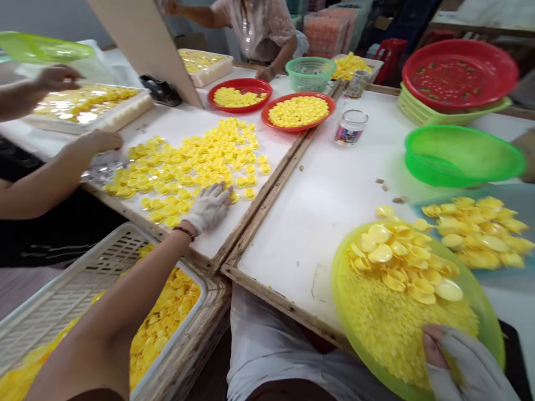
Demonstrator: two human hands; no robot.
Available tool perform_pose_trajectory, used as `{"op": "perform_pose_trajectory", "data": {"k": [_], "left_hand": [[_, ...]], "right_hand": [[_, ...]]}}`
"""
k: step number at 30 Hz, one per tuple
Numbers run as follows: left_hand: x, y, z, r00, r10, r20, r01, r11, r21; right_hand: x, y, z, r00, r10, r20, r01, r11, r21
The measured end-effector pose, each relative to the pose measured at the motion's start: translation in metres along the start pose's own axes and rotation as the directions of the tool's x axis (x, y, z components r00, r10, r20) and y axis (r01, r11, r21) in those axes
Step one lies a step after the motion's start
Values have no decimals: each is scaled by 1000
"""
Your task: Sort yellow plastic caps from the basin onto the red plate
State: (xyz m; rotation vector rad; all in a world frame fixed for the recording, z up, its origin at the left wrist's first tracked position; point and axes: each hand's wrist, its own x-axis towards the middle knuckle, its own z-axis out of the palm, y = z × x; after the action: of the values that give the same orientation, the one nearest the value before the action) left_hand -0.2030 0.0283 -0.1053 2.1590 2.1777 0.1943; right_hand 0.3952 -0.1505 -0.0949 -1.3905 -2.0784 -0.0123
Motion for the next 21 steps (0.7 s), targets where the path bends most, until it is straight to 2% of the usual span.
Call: {"op": "perform_pose_trajectory", "data": {"k": [2,5,7,8,10,12,14,15,17,18,19,21], "left_hand": [[1,-11,-1,1000,23,-16,-22,999,23],[8,-20,-7,996,90,11,-91,990,104],[12,-7,-16,992,111,-51,-104,986,131],[12,8,-22,985,134,-107,-122,986,114],[8,55,-35,955,203,-217,-203,979,20],[-2,120,-44,910,286,-301,-334,934,-125],[-15,190,-48,855,442,-273,-503,834,-226],[-21,224,-48,806,529,-266,-588,767,-257],[-32,284,-43,723,668,-175,-689,680,-251],[-36,309,-40,712,688,-138,-700,683,-208],[-38,330,-38,721,686,-98,-693,707,-142],[-37,360,-33,765,643,-37,-644,763,-50]], "right_hand": [[8,-17,1,1000,-15,-13,14,998,-60],[20,-32,3,999,6,-49,-7,999,-33],[26,-35,2,999,17,-50,-18,1000,-19],[28,-36,2,998,22,-52,-22,1000,-10],[30,-37,1,999,25,-43,-25,1000,-1],[32,-39,0,999,28,-19,-28,1000,9],[33,-40,0,999,34,7,-34,999,20],[33,-40,1,999,36,13,-36,999,25],[32,-40,0,999,31,24,-32,999,36],[31,-40,0,999,23,27,-24,999,39],[30,-39,0,999,13,31,-14,999,39],[25,-38,-1,999,-10,37,9,999,33]]}}
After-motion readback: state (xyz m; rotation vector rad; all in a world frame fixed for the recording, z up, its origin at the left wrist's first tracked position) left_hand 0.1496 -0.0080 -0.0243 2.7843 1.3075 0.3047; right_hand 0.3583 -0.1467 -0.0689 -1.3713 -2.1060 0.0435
